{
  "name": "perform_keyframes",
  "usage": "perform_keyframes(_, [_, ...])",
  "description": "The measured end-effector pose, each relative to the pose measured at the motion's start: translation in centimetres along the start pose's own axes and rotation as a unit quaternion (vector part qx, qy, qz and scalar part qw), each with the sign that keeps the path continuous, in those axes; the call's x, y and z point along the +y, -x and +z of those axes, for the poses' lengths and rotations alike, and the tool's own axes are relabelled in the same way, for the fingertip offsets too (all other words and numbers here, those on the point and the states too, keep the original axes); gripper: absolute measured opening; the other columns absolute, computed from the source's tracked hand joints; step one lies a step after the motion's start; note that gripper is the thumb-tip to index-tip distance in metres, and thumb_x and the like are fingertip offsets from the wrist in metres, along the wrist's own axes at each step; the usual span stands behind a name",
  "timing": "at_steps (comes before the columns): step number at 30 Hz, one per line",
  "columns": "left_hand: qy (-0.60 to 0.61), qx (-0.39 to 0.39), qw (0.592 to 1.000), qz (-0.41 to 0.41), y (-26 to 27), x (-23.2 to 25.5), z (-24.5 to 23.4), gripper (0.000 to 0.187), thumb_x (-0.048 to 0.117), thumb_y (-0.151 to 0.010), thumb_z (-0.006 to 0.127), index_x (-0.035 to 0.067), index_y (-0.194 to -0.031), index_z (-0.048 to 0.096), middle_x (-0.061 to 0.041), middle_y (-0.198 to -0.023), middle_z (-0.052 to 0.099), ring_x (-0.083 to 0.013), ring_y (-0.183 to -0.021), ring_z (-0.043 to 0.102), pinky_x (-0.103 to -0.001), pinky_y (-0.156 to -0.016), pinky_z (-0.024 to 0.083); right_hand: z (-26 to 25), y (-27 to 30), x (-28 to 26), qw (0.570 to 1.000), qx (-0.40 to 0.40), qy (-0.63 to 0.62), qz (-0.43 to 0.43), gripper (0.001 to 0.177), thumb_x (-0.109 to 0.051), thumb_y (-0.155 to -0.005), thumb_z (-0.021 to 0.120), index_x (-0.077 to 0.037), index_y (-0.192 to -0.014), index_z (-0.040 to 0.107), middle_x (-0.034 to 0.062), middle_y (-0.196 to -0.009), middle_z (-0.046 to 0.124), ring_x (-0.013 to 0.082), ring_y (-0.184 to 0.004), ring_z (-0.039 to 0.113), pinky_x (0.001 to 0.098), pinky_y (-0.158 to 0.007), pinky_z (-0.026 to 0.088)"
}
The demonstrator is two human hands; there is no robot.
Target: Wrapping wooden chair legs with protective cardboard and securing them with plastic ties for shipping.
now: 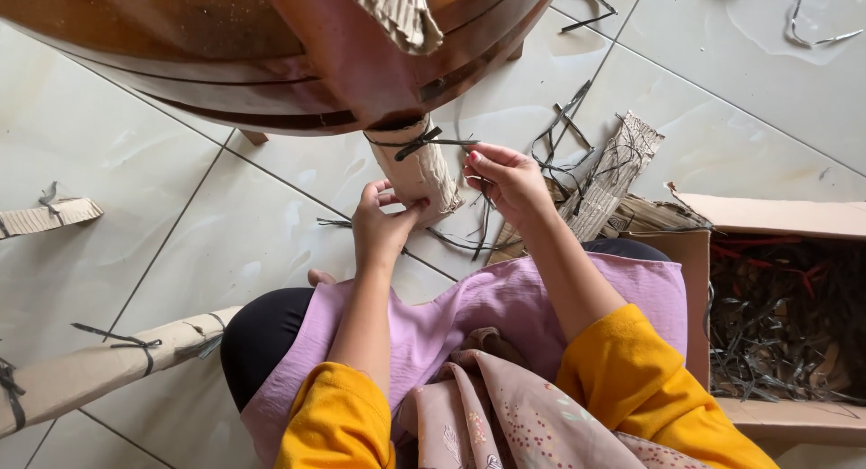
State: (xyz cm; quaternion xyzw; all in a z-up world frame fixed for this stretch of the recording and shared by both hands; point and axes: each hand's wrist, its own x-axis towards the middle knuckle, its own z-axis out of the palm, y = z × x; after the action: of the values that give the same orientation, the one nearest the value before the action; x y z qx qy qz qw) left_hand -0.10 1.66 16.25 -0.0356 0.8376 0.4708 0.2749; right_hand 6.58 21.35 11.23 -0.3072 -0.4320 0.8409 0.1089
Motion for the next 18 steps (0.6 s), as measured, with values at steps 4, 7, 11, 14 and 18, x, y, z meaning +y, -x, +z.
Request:
perform_keyframes(4, [-0.048, 0.034, 0.997, 0.047, 1.5, 1.6, -0.6, 0.067, 0.028, -0.075, 0.089, 0.008, -0.132, 0.059, -0.011, -0.114, 0.073, -0.0275, -0.095, 0.077, -0.037, -0.079, 0.066, 2.5, 2.7, -1.4, 0.995, 0.039, 0.015, -0.090, 0.027, -0.001, -0.085, 0.084, 0.005, -0.109, 0.075, 0.0231, -0.088, 0.076, 0.0243, -0.073, 0.077, 0.0334, -0.063, 0.067])
perform_keyframes(7, [-0.050, 0.053, 0.994, 0.087, 2.2, 2.3, -0.7, 0.062, 0.022, -0.077, 0.089, 0.005, -0.130, 0.061, -0.014, -0.112, 0.074, -0.0290, -0.092, 0.077, -0.038, -0.077, 0.066, 5.6, 4.9, -1.5, 0.976, 0.049, 0.096, -0.191, 0.020, 0.000, -0.087, 0.082, 0.004, -0.105, 0.077, 0.0215, -0.075, 0.073, 0.0173, -0.059, 0.068, 0.0273, -0.051, 0.061])
perform_keyframes(11, [-0.018, 0.059, 0.991, 0.115, 3.1, 3.0, -1.2, 0.049, 0.012, -0.080, 0.085, 0.004, -0.124, 0.065, -0.014, -0.112, 0.074, -0.0277, -0.095, 0.077, -0.039, -0.079, 0.066, 8.4, 6.3, -1.0, 0.920, 0.055, 0.180, -0.343, 0.018, 0.002, -0.095, 0.070, -0.001, -0.110, 0.077, 0.0183, -0.093, 0.074, 0.0120, -0.070, 0.065, 0.0277, -0.061, 0.060])
perform_keyframes(14, [0.012, 0.050, 0.992, 0.117, 2.6, 2.9, -1.8, 0.044, 0.011, -0.084, 0.083, 0.005, -0.124, 0.066, -0.016, -0.114, 0.073, -0.0300, -0.096, 0.077, -0.040, -0.081, 0.065, 8.7, 6.4, 0.0, 0.896, 0.000, 0.197, -0.398, 0.036, 0.012, -0.092, 0.062, 0.007, -0.127, 0.067, 0.0261, -0.116, 0.062, 0.0254, -0.098, 0.064, 0.0384, -0.084, 0.060])
perform_keyframes(18, [0.079, 0.018, 0.987, 0.139, 1.1, 0.9, -2.2, 0.040, 0.014, -0.084, 0.084, 0.011, -0.121, 0.068, -0.010, -0.110, 0.075, -0.0216, -0.091, 0.078, -0.034, -0.079, 0.065, 9.4, 6.4, 0.2, 0.841, -0.029, 0.267, -0.470, 0.059, 0.001, -0.088, 0.078, 0.006, -0.142, 0.054, 0.0228, -0.123, 0.053, 0.0190, -0.085, 0.054, 0.0296, -0.067, 0.051])
